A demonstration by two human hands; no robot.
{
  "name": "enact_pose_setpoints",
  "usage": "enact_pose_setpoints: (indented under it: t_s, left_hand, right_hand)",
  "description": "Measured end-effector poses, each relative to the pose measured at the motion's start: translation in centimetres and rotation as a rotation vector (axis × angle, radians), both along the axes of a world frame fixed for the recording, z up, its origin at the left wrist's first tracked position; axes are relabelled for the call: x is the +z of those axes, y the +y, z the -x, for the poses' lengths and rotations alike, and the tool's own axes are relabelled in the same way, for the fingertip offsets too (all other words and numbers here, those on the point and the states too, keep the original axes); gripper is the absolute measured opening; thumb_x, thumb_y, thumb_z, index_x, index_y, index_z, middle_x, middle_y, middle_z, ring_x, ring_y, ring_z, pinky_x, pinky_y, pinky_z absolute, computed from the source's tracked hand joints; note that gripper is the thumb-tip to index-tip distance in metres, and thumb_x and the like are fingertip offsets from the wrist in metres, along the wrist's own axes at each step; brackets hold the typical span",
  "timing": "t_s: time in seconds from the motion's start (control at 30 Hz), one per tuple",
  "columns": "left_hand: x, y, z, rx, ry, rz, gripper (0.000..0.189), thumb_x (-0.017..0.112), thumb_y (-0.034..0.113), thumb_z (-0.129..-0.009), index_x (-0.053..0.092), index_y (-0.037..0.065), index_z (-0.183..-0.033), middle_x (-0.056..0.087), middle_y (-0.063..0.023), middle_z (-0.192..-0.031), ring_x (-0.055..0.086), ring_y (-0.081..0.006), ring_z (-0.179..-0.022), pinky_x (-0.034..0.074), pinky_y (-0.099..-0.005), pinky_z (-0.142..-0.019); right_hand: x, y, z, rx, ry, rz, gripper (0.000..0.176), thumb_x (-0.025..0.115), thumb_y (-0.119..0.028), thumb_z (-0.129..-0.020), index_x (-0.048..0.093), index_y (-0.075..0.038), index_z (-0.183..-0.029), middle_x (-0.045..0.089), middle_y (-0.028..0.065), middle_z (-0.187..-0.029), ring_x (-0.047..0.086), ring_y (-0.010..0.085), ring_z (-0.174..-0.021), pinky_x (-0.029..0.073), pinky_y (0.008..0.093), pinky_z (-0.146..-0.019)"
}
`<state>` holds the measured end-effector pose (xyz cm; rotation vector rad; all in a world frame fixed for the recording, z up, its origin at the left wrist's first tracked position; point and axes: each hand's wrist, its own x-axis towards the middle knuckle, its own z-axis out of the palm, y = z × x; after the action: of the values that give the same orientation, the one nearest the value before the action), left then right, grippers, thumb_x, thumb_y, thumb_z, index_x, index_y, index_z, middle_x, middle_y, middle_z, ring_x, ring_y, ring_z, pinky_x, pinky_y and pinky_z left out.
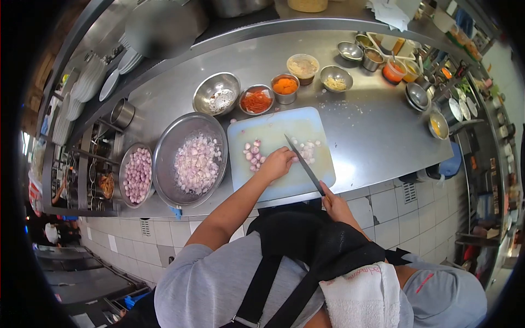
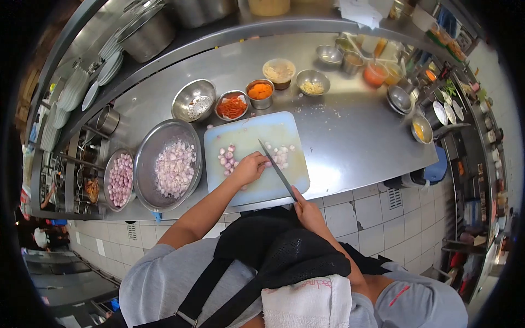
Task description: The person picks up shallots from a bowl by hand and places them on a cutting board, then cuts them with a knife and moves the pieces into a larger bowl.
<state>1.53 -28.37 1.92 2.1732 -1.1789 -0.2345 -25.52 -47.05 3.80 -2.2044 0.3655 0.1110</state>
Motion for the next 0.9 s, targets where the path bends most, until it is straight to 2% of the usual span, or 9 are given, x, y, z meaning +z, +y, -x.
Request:
enact_pose_setpoints:
  t_s: [0.07,0.2,0.3,0.37,0.47,0.57,0.67,0.77,0.9]
  left_hand:
    - [-0.6,-0.2,-0.3,0.049,0.000,-0.093,0.017,0.075,0.013,-0.095,0.078,0.003,-0.109,0.071,-0.0157,-0.111,0.072,-0.0384,-0.102,0.060,-0.0488,-0.091]
    - [-0.3,0.1,0.1,0.092,0.008,-0.109,0.018,0.075,0.015,-0.097,0.079,0.002,-0.108,0.071,-0.0162,-0.108,0.072,-0.0384,-0.103,0.060,-0.0490,-0.091]
    - [1.0,0.2,0.8,0.147,0.007,0.041,0.014,0.075,0.012,-0.096,0.079,0.001,-0.104,0.072,-0.0149,-0.105,0.072,-0.0373,-0.103,0.060,-0.0478,-0.092]
    - [0.0,0.5,0.0,-0.059,-0.076,0.128,0.012,0.073,0.007,-0.093,0.080,0.002,-0.102,0.072,-0.0128,-0.102,0.072,-0.0353,-0.103,0.060,-0.0456,-0.092]
    - [-1.2,0.4,-0.8,-0.115,-0.079,0.105,0.012,0.071,0.002,-0.091,0.079,0.002,-0.100,0.072,-0.0110,-0.104,0.072,-0.0337,-0.103,0.061,-0.0440,-0.091]
    - [-1.1,0.4,-0.9,-0.120,-0.070,0.116,0.012,0.070,0.000,-0.089,0.079,0.002,-0.098,0.073,-0.0105,-0.105,0.072,-0.0333,-0.103,0.060,-0.0442,-0.091]
    - [-0.9,0.3,-0.6,-0.083,-0.034,0.146,0.010,0.070,-0.001,-0.089,0.078,0.002,-0.095,0.074,-0.0103,-0.105,0.072,-0.0331,-0.103,0.060,-0.0438,-0.092]
    - [-1.6,0.5,-0.8,-0.108,-0.071,0.167,0.011,0.073,-0.002,-0.088,0.077,0.001,-0.098,0.075,-0.0120,-0.108,0.073,-0.0340,-0.102,0.060,-0.0425,-0.091]
    - [-1.5,0.5,-0.5,-0.104,-0.054,0.156,0.011,0.074,-0.002,-0.088,0.077,0.001,-0.098,0.076,-0.0120,-0.108,0.073,-0.0343,-0.100,0.061,-0.0424,-0.091]
  right_hand:
    - [0.3,0.4,-0.1,-0.009,0.058,0.119,0.065,0.061,-0.018,-0.109,0.041,-0.032,-0.169,0.073,0.0303,-0.089,0.071,0.0515,-0.084,0.053,0.0611,-0.081]
    - [0.3,0.6,-0.1,-0.009,0.067,0.164,0.062,0.060,-0.019,-0.110,0.042,-0.035,-0.168,0.073,0.0305,-0.090,0.070,0.0523,-0.087,0.053,0.0603,-0.081]
    - [0.9,0.8,-0.4,-0.005,0.130,0.212,0.063,0.059,-0.022,-0.110,0.040,-0.037,-0.169,0.074,0.0293,-0.091,0.071,0.0512,-0.086,0.054,0.0604,-0.081]
    - [1.0,0.9,-0.4,0.018,0.146,0.288,0.064,0.058,-0.024,-0.111,0.037,-0.039,-0.170,0.075,0.0273,-0.092,0.072,0.0495,-0.085,0.055,0.0606,-0.079]
    - [3.3,1.4,-0.3,0.048,0.173,0.348,0.065,0.058,-0.025,-0.111,0.035,-0.040,-0.170,0.075,0.0261,-0.090,0.072,0.0487,-0.084,0.056,0.0605,-0.079]
    - [2.9,1.8,0.6,0.055,0.147,0.372,0.069,0.058,-0.023,-0.110,0.032,-0.037,-0.172,0.074,0.0252,-0.085,0.073,0.0478,-0.079,0.056,0.0627,-0.075]
    - [0.3,1.5,-0.6,0.066,0.163,0.310,0.069,0.057,-0.024,-0.110,0.031,-0.037,-0.172,0.074,0.0250,-0.085,0.073,0.0479,-0.079,0.056,0.0624,-0.075]
    - [3.4,1.8,-1.0,0.081,0.140,0.347,0.068,0.056,-0.024,-0.111,0.030,-0.036,-0.173,0.074,0.0258,-0.084,0.072,0.0487,-0.079,0.056,0.0625,-0.076]
    - [1.3,2.0,-0.4,0.052,0.112,0.323,0.068,0.056,-0.024,-0.111,0.030,-0.036,-0.173,0.073,0.0264,-0.084,0.072,0.0493,-0.078,0.056,0.0628,-0.076]
